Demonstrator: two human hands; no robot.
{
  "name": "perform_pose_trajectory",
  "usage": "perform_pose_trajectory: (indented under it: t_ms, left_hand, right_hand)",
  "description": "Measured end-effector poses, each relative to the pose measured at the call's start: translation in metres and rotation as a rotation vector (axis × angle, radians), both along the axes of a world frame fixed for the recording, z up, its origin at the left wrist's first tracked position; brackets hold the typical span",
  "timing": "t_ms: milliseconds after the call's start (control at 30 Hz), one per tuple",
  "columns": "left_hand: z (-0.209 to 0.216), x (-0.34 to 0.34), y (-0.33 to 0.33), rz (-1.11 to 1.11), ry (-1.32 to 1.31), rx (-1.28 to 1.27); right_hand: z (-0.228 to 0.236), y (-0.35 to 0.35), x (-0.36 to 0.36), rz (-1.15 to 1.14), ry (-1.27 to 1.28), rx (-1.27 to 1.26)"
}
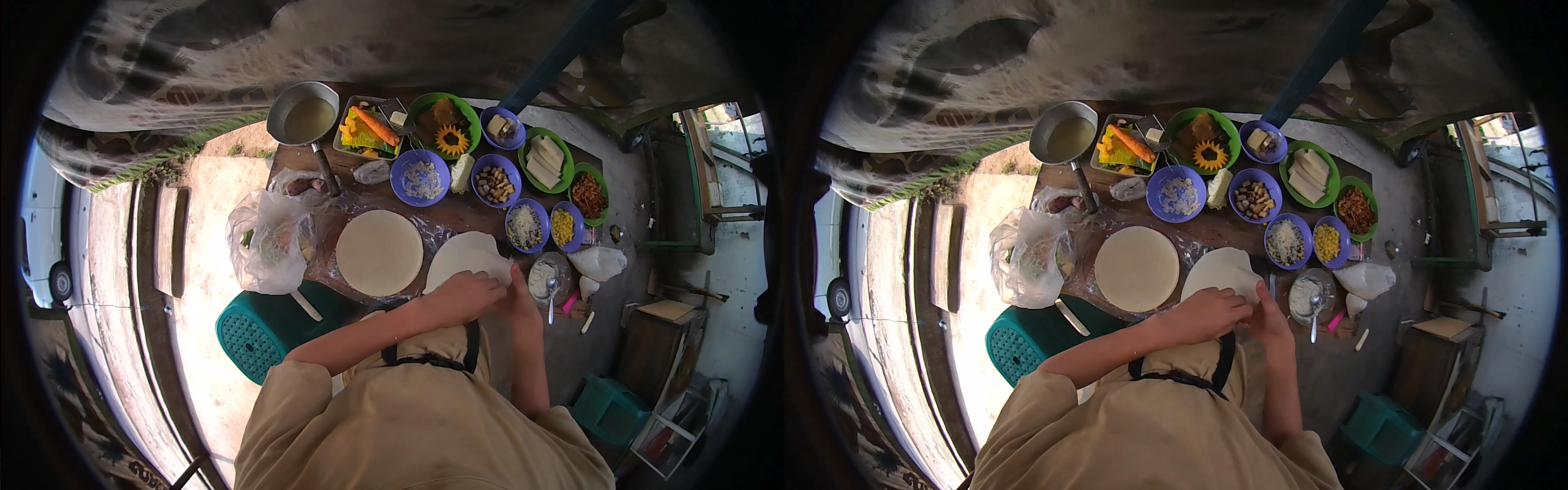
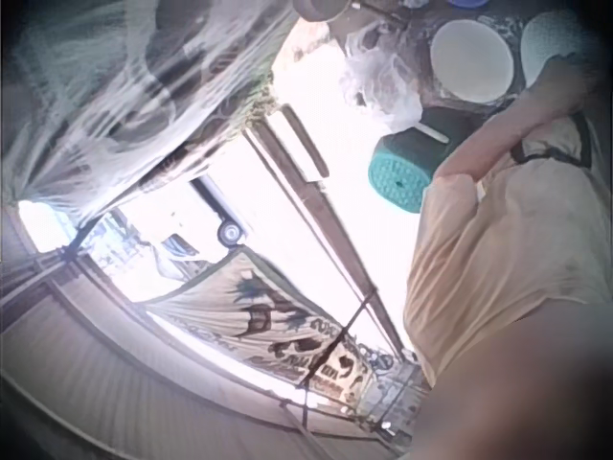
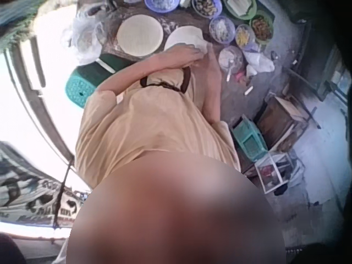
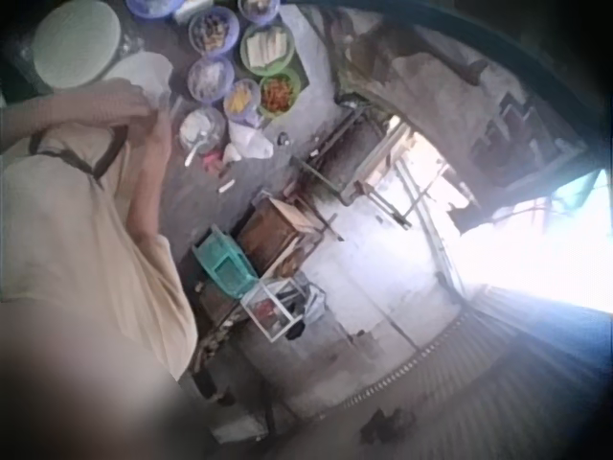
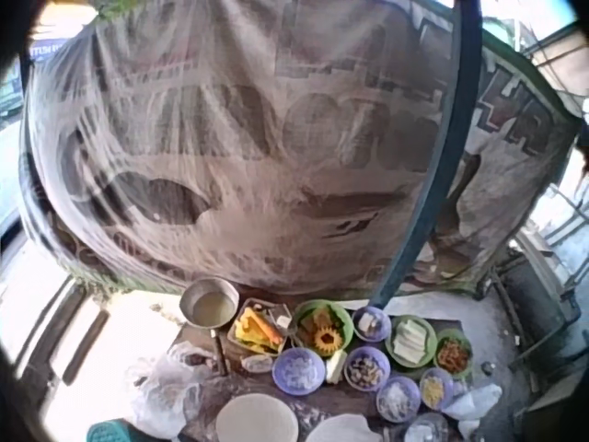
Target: The person places a round flatbread on a table, adds chopped ingredients including yellow pieces and corn, then folds the flatbread into a triangular wrap. The person uses a knife to spread a white paste on the wrap before folding.
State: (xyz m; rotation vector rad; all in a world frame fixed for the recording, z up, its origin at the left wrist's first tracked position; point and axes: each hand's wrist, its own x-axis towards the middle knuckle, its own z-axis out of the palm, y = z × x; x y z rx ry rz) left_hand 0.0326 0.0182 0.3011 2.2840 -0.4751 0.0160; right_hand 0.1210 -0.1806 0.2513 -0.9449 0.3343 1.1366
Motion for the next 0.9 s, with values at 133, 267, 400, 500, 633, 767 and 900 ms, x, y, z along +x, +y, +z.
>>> perform_pose_trajectory:
  t_ms: [133,267,400,500,633,767,900]
  left_hand:
    - [-0.029,0.009,-0.051,-0.179,0.045,-0.027]
    - [-0.049,0.005,-0.060,-0.170,0.249,-0.374]
    - [-0.105,0.015,0.030,0.243,0.260,-0.044]
    - [-0.143,0.003,0.098,0.525,0.420,0.364]
    - [-0.174,-0.007,0.128,0.504,0.455,0.476]
    - [-0.188,0.001,0.130,0.591,0.406,0.511]
    - [-0.194,0.013,0.139,0.613,0.349,0.578]
  right_hand:
    - [-0.003,-0.038,0.002,-0.121,-0.222,-0.424]
    - [-0.008,-0.051,0.007,0.003,-0.447,-0.565]
    - [-0.005,-0.048,0.023,0.167,-0.749,-0.636]
    - [-0.003,-0.039,0.031,0.277,-0.826,-0.597]
    - [0.003,-0.040,0.031,0.389,-0.824,-0.593]
    - [0.004,-0.037,0.035,0.373,-0.887,-0.593]
    - [0.005,-0.040,0.043,0.380,-0.980,-0.583]
